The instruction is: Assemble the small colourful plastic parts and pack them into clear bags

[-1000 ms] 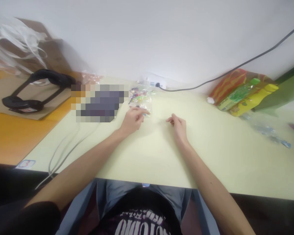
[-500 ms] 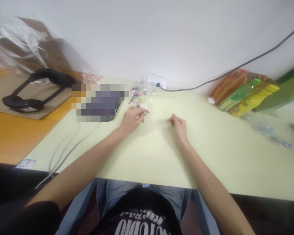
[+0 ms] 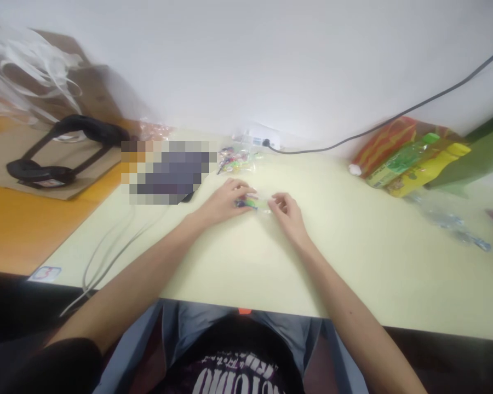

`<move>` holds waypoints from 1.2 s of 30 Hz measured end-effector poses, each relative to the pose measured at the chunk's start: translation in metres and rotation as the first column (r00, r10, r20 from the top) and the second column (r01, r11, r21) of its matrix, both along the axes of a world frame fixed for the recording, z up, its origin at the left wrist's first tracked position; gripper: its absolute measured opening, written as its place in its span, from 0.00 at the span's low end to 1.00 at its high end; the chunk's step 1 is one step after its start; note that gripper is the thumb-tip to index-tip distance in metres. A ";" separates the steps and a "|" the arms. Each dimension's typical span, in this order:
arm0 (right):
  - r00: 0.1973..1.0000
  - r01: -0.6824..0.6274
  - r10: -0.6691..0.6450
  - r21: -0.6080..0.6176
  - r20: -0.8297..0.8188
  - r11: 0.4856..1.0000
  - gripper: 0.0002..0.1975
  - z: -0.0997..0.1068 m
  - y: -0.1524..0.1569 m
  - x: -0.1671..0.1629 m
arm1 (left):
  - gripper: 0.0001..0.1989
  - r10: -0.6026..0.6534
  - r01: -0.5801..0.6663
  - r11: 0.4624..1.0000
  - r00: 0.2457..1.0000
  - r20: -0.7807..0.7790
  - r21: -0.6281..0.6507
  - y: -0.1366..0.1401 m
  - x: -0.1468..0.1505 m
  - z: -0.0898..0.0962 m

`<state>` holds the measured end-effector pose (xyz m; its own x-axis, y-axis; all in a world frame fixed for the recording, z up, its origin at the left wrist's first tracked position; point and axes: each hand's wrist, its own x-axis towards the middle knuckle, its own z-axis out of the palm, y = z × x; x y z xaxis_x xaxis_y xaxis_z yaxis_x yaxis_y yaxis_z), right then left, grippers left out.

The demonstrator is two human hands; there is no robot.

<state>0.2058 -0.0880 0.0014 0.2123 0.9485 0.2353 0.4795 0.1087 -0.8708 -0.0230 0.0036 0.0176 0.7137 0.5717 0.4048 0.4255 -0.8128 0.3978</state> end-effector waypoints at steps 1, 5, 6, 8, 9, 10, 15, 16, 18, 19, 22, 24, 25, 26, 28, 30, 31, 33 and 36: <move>0.999 0.005 -0.005 0.007 0.037 1.000 0.21 -0.002 0.000 0.000 | 0.23 -0.001 0.001 1.000 1.000 0.004 0.001 -0.002 0.001 0.002; 0.982 0.010 -0.016 0.029 0.190 1.000 0.22 -0.009 0.000 0.003 | 0.38 0.069 -0.070 0.997 0.994 -0.080 -0.016 -0.004 0.001 0.002; 0.973 0.014 -0.020 0.028 0.229 1.000 0.20 -0.010 0.000 0.004 | 0.41 0.076 -0.081 0.996 0.991 -0.110 -0.033 -0.003 0.000 0.001; 0.953 0.023 -0.025 0.011 0.301 1.000 0.17 -0.012 0.001 0.006 | 0.43 0.071 -0.082 0.995 0.986 -0.153 -0.064 -0.002 0.000 -0.001; 0.945 0.031 -0.029 -0.001 0.326 1.000 0.16 -0.012 0.001 0.007 | 0.42 0.063 -0.076 0.994 0.985 -0.163 -0.074 -0.001 -0.001 -0.002; 0.940 0.042 -0.035 -0.014 0.340 0.999 0.16 -0.012 0.001 0.009 | 0.41 0.055 -0.069 0.995 0.985 -0.165 -0.077 -0.001 -0.001 -0.002; 0.949 0.114 -0.089 -0.066 0.302 0.991 0.18 -0.009 0.001 0.018 | 0.35 0.041 -0.050 0.997 0.988 -0.147 -0.056 -0.002 0.000 0.001; 0.952 0.124 -0.099 -0.068 0.291 0.990 0.18 -0.008 0.000 0.020 | 0.34 0.040 -0.048 0.997 0.988 -0.146 -0.052 -0.003 0.000 0.002; 0.956 0.137 -0.116 -0.061 0.268 0.989 0.18 -0.005 -0.001 0.021 | 0.33 0.039 -0.046 0.998 0.989 -0.144 -0.046 -0.004 0.001 0.003; 0.960 0.138 -0.119 -0.057 0.254 0.989 0.18 -0.003 -0.002 0.021 | 0.33 0.039 -0.046 0.998 0.989 -0.141 -0.045 -0.004 0.001 0.003; 0.968 0.151 -0.134 -0.063 0.213 0.987 0.17 0.000 -0.003 0.018 | 0.32 0.040 -0.046 0.998 0.991 -0.129 -0.040 -0.005 0.001 0.003; 0.968 0.159 -0.140 -0.079 0.208 0.984 0.17 0.001 -0.003 0.017 | 0.32 0.037 -0.042 0.998 0.991 -0.125 -0.038 -0.005 0.001 0.003; 0.968 0.159 -0.139 -0.082 0.209 0.984 0.18 0.001 -0.003 0.017 | 0.32 0.035 -0.040 0.998 0.991 -0.126 -0.038 -0.005 0.001 0.003; 0.969 0.153 -0.134 -0.082 0.206 0.985 0.18 0.000 -0.002 0.017 | 0.32 0.035 -0.040 0.998 0.991 -0.128 -0.038 -0.005 0.001 0.004; 0.977 0.134 -0.120 -0.073 0.175 0.988 0.19 -0.002 -0.001 0.019 | 0.32 0.037 -0.043 0.998 0.991 -0.132 -0.042 -0.005 0.001 0.004; 0.984 0.128 -0.119 -0.065 0.130 0.990 0.19 -0.004 0.000 0.022 | 0.32 0.042 -0.049 0.998 0.990 -0.136 -0.046 -0.004 0.001 0.004; 0.986 0.131 -0.123 -0.062 0.113 0.989 0.19 -0.005 0.000 0.023 | 0.32 0.043 -0.050 0.998 0.990 -0.137 -0.049 -0.004 0.001 0.004; 0.986 0.139 -0.132 -0.061 0.103 0.988 0.19 -0.007 0.000 0.025 | 0.33 0.034 -0.043 0.997 0.990 -0.136 -0.058 -0.004 0.000 0.004; 0.978 0.176 -0.166 -0.071 0.127 0.982 0.18 -0.008 0.002 0.029 | 0.33 0.005 -0.013 0.997 0.994 -0.110 -0.074 -0.003 -0.001 0.003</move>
<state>0.2351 -0.0865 -0.0065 0.3482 0.9174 0.1925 0.5866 -0.0530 -0.8082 -0.0241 0.0005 0.0206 0.7459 0.6041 0.2806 0.4772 -0.7786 0.4075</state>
